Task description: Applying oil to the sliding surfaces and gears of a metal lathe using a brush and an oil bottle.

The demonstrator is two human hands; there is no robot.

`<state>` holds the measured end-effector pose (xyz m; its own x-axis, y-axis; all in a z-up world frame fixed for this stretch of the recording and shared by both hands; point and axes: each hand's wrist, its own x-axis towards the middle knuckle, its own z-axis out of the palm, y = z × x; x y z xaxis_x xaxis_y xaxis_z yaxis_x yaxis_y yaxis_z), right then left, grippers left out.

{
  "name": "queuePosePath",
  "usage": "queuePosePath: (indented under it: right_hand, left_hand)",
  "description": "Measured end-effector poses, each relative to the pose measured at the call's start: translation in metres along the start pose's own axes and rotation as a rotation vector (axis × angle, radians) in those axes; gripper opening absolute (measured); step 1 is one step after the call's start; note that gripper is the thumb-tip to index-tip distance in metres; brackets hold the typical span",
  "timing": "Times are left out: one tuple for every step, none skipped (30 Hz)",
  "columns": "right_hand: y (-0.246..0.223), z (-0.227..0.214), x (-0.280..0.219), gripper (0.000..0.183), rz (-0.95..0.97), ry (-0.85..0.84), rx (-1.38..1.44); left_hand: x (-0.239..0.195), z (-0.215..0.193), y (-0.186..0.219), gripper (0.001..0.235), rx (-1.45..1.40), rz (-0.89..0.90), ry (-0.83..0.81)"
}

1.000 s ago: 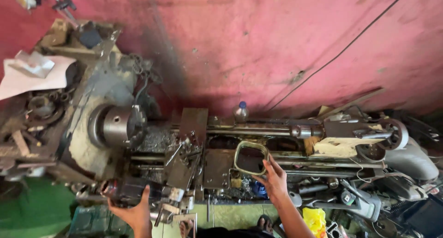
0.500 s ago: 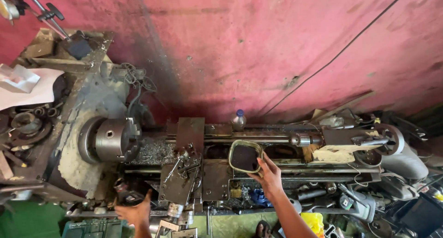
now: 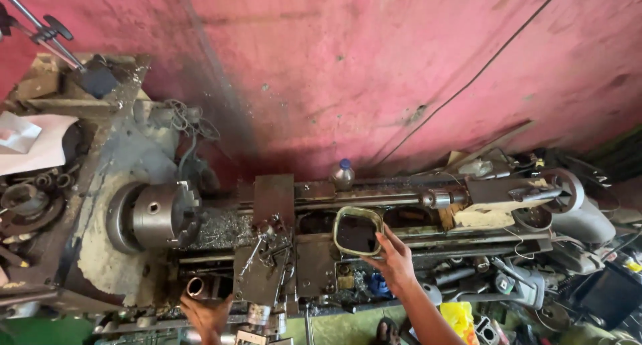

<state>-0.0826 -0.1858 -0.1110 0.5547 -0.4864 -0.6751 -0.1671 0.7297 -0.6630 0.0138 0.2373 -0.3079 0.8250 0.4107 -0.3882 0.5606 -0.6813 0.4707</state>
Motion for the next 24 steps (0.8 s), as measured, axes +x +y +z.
queuePosePath:
  right_hand:
    - [-0.003, 0.0, 0.0, 0.072, -0.005, -0.002, 0.004]
    - [-0.003, 0.0, 0.0, 0.069, -0.009, 0.004, -0.008]
    - [-0.003, 0.0, 0.0, 0.066, -0.013, 0.01, -0.021]
    - [-0.004, 0.002, -0.001, 0.066, -0.014, 0.008, -0.011]
    - [-0.004, 0.003, -0.003, 0.067, -0.012, 0.003, -0.002]
    - [-0.007, 0.002, -0.004, 0.068, -0.015, 0.001, 0.007]
    - [-0.007, 0.004, -0.008, 0.068, -0.02, 0.002, 0.018]
    - [-0.01, 0.005, -0.01, 0.069, -0.009, -0.001, -0.001]
    - [-0.012, 0.007, -0.012, 0.07, 0.003, -0.004, -0.02]
    - [-0.013, 0.008, -0.013, 0.07, 0.002, -0.005, -0.019]
    - [-0.014, 0.009, -0.014, 0.069, -0.006, -0.012, -0.023]
    - [-0.014, 0.009, -0.016, 0.069, -0.009, -0.019, -0.03]
    - [-0.01, 0.008, -0.017, 0.069, -0.005, -0.018, -0.032]
    - [-0.01, 0.008, -0.016, 0.07, -0.006, -0.025, -0.023]
    - [-0.011, 0.008, -0.015, 0.072, -0.007, -0.031, -0.013]
    - [-0.008, 0.006, -0.013, 0.072, -0.002, -0.031, -0.016]
    - [-0.006, 0.004, -0.011, 0.07, -0.013, -0.033, -0.011]
    - [-0.005, 0.004, -0.008, 0.068, -0.028, -0.036, -0.005]
    - [-0.004, 0.004, -0.008, 0.068, -0.027, -0.036, -0.007]
    - [-0.003, 0.003, -0.008, 0.067, -0.021, -0.022, -0.009]
    - [-0.003, 0.003, -0.008, 0.066, -0.015, -0.008, -0.011]
    - [-0.004, 0.003, -0.01, 0.066, -0.012, -0.006, -0.013]
    - [-0.005, 0.004, -0.012, 0.067, -0.015, -0.013, -0.017]
    - [-0.006, 0.004, -0.015, 0.068, -0.014, -0.021, -0.024]
  left_hand:
    - [0.011, 0.02, -0.017, 0.154, -0.002, 0.005, 0.002]
    - [0.023, 0.036, -0.035, 0.154, -0.007, 0.133, 0.111]
    - [0.036, 0.053, -0.054, 0.156, -0.013, 0.261, 0.219]
    - [0.041, 0.056, -0.058, 0.156, -0.009, 0.269, 0.224]
    - [0.045, 0.059, -0.063, 0.157, 0.02, 0.128, 0.137]
    - [0.05, 0.065, -0.065, 0.16, 0.046, -0.01, 0.047]
    - [0.05, 0.061, -0.063, 0.16, 0.048, 0.001, 0.048]
    - [0.049, 0.059, -0.06, 0.159, 0.069, -0.04, 0.048]
    - [0.049, 0.057, -0.058, 0.159, 0.089, -0.081, 0.048]
    - [0.046, 0.055, -0.047, 0.159, 0.088, -0.08, 0.048]
    - [0.043, 0.052, -0.037, 0.153, 0.05, -0.154, 0.039]
    - [0.039, 0.049, -0.031, 0.148, 0.013, -0.233, 0.029]
    - [0.041, 0.051, -0.039, 0.148, 0.015, -0.237, 0.029]
    - [0.047, 0.057, -0.039, 0.15, 0.076, -0.25, 0.075]
    - [0.053, 0.062, -0.039, 0.153, 0.137, -0.263, 0.121]
    - [0.05, 0.06, -0.037, 0.153, 0.139, -0.268, 0.121]
    - [0.048, 0.058, -0.036, 0.147, 0.155, -0.303, 0.042]
    - [0.048, 0.056, -0.031, 0.141, 0.167, -0.334, -0.038]
    - [0.039, 0.049, -0.03, 0.141, 0.167, -0.336, -0.038]
    - [0.031, 0.043, -0.028, 0.136, 0.12, -0.312, -0.043]
    - [0.023, 0.038, -0.026, 0.131, 0.073, -0.289, -0.047]
    - [0.026, 0.038, -0.028, 0.131, 0.075, -0.292, -0.049]
    - [0.028, 0.039, -0.03, 0.134, 0.116, -0.266, -0.031]
    - [0.029, 0.039, -0.035, 0.137, 0.156, -0.245, -0.012]
